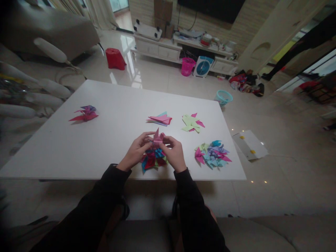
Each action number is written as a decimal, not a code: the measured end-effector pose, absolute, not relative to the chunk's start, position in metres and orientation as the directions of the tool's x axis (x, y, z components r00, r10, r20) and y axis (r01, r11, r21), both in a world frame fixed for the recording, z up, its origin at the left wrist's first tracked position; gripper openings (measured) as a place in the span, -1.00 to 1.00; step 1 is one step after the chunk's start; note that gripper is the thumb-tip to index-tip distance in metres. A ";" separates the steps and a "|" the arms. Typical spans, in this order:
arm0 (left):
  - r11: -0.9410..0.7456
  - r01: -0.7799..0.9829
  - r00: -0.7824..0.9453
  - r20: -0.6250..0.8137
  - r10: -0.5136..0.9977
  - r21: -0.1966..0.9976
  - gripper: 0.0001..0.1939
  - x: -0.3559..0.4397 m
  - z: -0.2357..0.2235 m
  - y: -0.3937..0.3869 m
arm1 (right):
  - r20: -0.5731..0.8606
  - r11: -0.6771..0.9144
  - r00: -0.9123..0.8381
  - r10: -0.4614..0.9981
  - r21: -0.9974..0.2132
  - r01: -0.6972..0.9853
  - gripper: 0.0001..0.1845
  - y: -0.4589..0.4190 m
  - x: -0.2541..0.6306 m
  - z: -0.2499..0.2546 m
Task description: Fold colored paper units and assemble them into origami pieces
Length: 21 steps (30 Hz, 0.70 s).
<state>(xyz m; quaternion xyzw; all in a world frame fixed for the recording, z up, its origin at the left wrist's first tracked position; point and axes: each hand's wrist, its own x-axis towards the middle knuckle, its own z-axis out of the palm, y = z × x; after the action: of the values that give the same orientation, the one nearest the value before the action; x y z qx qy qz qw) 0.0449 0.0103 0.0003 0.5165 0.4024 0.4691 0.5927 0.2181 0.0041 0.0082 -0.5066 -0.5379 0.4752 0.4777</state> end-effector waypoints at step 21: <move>-0.021 0.014 0.221 0.018 0.975 1.000 -0.80 0.039 0.001 0.014 | 0.117 0.107 0.038 0.992 -0.976 0.191 -0.84 0.002 0.220 0.019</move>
<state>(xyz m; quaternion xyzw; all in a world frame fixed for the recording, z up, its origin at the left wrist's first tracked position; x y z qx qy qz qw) 0.0392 0.0140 0.0014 0.5615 0.4404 0.4422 0.5434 0.2196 0.0024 0.0189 -0.5281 -0.5600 0.4091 0.4901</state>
